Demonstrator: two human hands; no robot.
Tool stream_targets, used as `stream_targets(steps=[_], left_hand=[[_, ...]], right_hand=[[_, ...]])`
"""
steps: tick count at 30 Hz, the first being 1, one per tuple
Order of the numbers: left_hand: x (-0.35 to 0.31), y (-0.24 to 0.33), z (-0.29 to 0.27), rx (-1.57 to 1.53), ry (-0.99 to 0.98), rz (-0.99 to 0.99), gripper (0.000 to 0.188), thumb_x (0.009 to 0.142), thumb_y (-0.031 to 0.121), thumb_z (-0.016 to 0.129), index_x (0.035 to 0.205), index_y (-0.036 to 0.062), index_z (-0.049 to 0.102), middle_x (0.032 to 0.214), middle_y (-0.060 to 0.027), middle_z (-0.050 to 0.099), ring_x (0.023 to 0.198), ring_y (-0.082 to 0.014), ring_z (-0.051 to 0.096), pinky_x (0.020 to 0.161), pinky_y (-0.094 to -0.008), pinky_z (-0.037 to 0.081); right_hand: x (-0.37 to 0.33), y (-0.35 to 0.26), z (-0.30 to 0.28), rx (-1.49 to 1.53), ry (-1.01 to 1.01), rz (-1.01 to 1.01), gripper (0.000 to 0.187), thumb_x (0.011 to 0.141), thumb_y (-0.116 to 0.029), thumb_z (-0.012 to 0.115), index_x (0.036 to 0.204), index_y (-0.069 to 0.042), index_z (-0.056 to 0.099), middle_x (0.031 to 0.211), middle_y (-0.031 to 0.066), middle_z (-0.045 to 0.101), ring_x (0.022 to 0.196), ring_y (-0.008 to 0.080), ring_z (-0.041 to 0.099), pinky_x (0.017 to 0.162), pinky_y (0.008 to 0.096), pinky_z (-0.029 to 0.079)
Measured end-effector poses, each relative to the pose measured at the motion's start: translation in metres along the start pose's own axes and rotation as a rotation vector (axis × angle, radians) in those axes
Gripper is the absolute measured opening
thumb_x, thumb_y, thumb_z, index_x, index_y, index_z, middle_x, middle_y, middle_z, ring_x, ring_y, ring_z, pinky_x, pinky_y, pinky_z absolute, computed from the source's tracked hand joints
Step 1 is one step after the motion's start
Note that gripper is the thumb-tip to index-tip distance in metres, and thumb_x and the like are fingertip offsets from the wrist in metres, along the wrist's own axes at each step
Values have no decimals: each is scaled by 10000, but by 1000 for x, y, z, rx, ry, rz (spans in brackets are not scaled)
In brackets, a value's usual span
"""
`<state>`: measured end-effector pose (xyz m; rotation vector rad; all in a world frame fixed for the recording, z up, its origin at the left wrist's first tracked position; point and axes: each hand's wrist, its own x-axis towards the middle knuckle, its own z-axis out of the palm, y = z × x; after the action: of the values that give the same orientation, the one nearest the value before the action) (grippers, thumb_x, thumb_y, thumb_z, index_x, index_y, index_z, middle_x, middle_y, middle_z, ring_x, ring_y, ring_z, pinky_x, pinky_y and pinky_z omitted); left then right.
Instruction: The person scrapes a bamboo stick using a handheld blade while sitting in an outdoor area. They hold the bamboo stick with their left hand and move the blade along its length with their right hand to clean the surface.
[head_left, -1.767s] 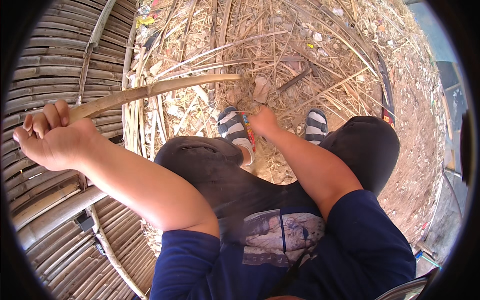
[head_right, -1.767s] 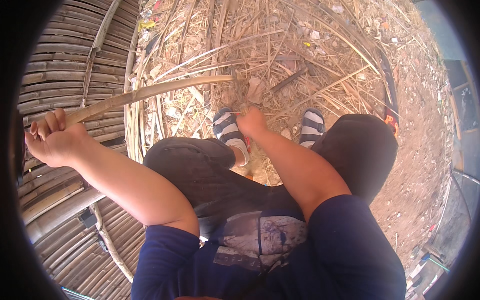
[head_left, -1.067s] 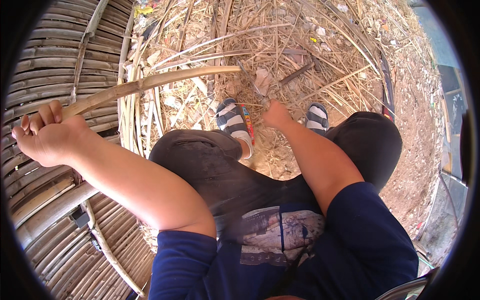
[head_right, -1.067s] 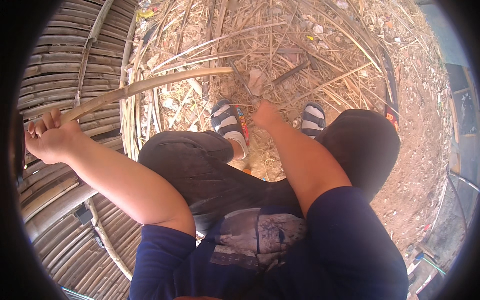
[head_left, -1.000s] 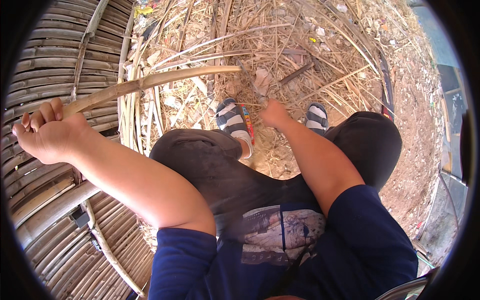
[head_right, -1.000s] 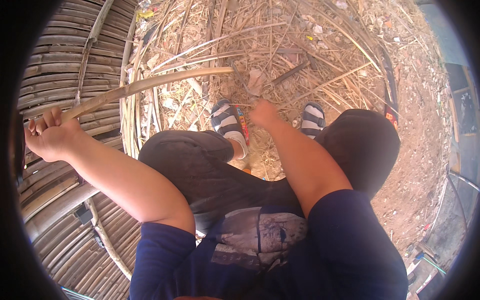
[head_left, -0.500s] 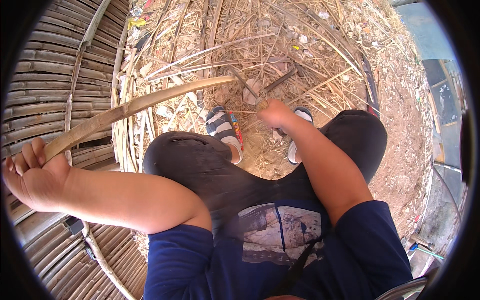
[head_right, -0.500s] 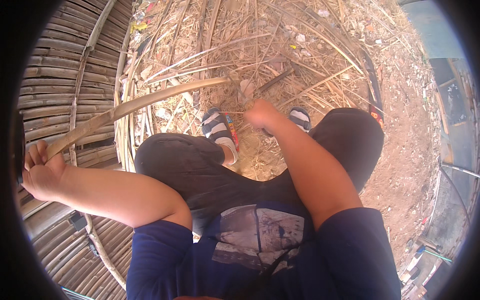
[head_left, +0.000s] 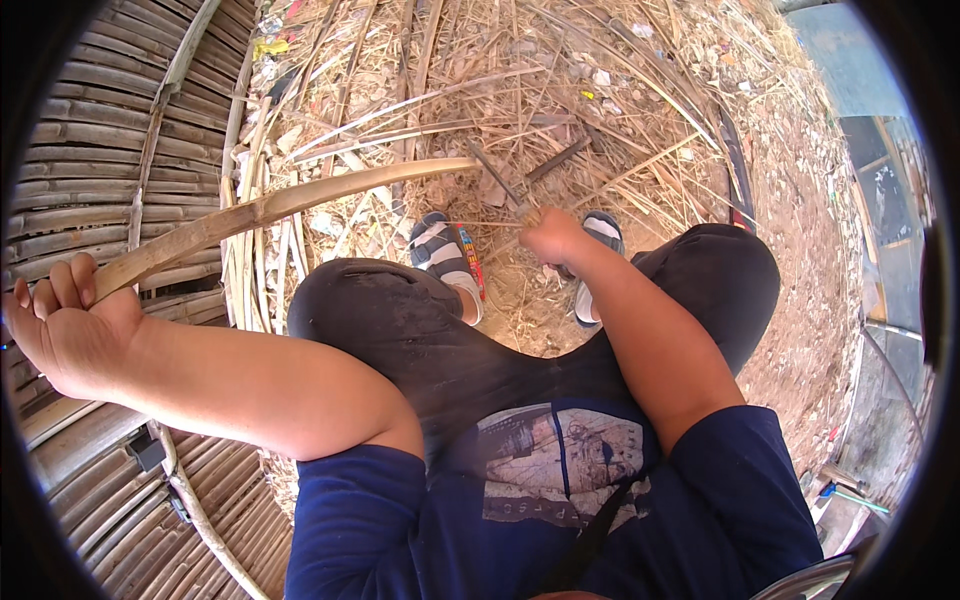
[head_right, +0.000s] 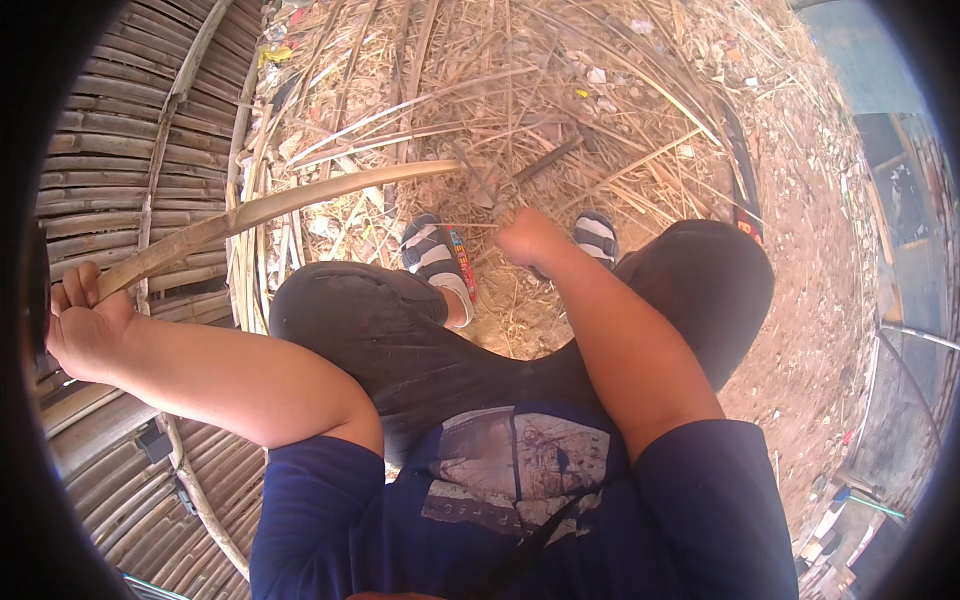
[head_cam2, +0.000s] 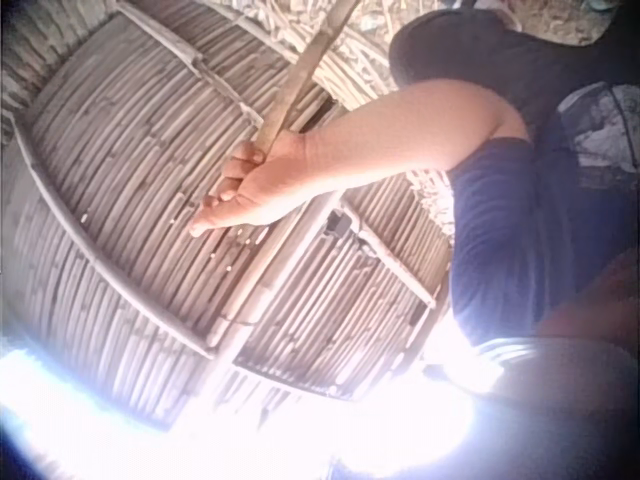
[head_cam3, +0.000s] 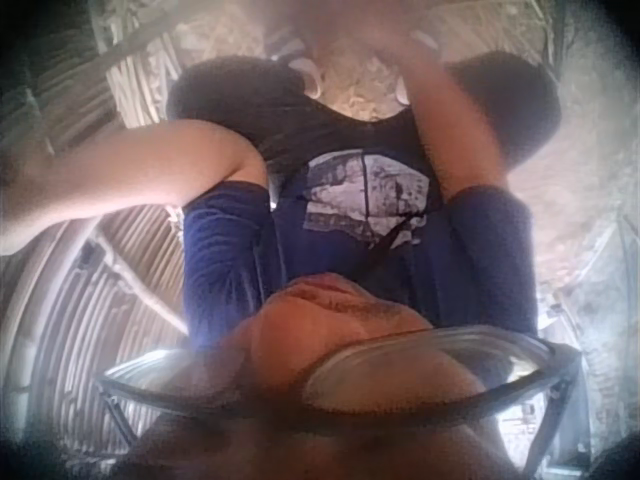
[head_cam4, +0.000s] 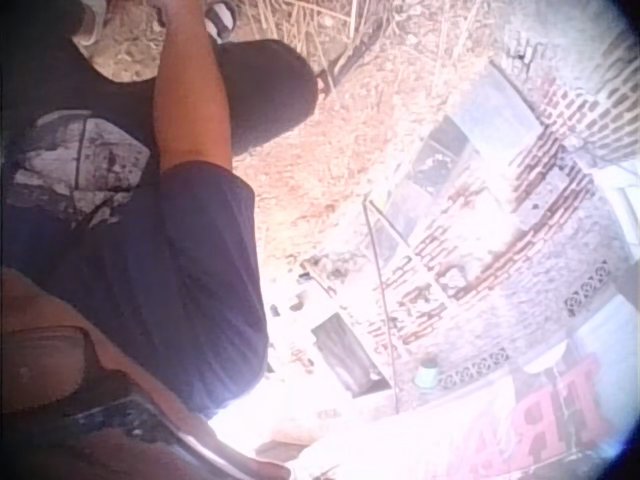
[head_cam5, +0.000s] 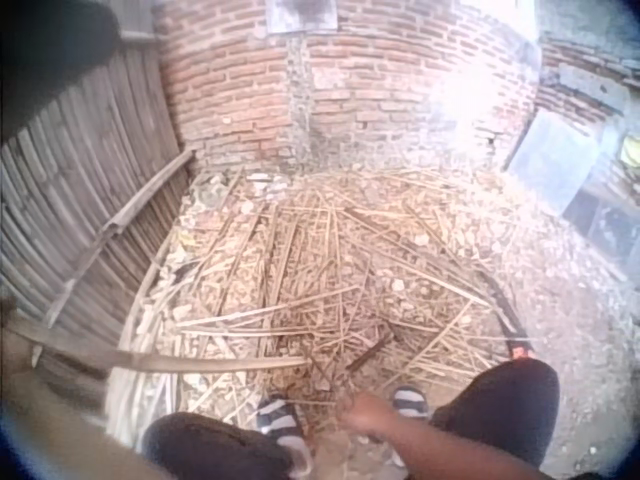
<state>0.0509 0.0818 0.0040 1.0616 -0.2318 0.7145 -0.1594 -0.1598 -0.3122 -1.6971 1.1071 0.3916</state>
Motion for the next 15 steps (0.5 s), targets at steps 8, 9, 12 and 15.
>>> stream_targets(steps=[8, 9, 12, 15], left_hand=[[32, 7, -33, -9, -205, -18, 307, 869, 75, 554, 621, 78, 373, 625, -5, 280, 506, -124, 212, 477, -293, 203], [25, 6, -27, 40, -159, -8, 311, 871, 76, 555, 622, 79, 370, 626, -5, 283, 509, -125, 214, 480, -290, 203], [-11, -2, 6, 118, -27, 4, 284, 882, 77, 552, 643, 68, 399, 631, -2, 300, 526, -131, 222, 489, -280, 207], [-14, 4, 9, 140, -29, 30, 235, 885, 68, 536, 672, 45, 440, 634, -9, 305, 531, -135, 228, 491, -282, 218]], right_hand=[[-8, -12, -9, -162, 184, -259, 406, 798, -205, 627, 1113, 46, 577, 760, 190, 654, 639, 281, 649, 601, 395, 507], [-10, -16, -9, -169, 181, -267, 396, 797, -206, 628, 1101, 45, 583, 765, 197, 654, 653, 290, 652, 626, 400, 508], [-16, -22, -16, -181, 193, -283, 381, 794, -211, 633, 1076, 43, 596, 775, 211, 653, 687, 304, 660, 679, 407, 508], [-28, -31, -27, -170, 210, -298, 413, 792, -232, 637, 1092, 49, 595, 848, 237, 655, 789, 338, 658, 744, 423, 503]])
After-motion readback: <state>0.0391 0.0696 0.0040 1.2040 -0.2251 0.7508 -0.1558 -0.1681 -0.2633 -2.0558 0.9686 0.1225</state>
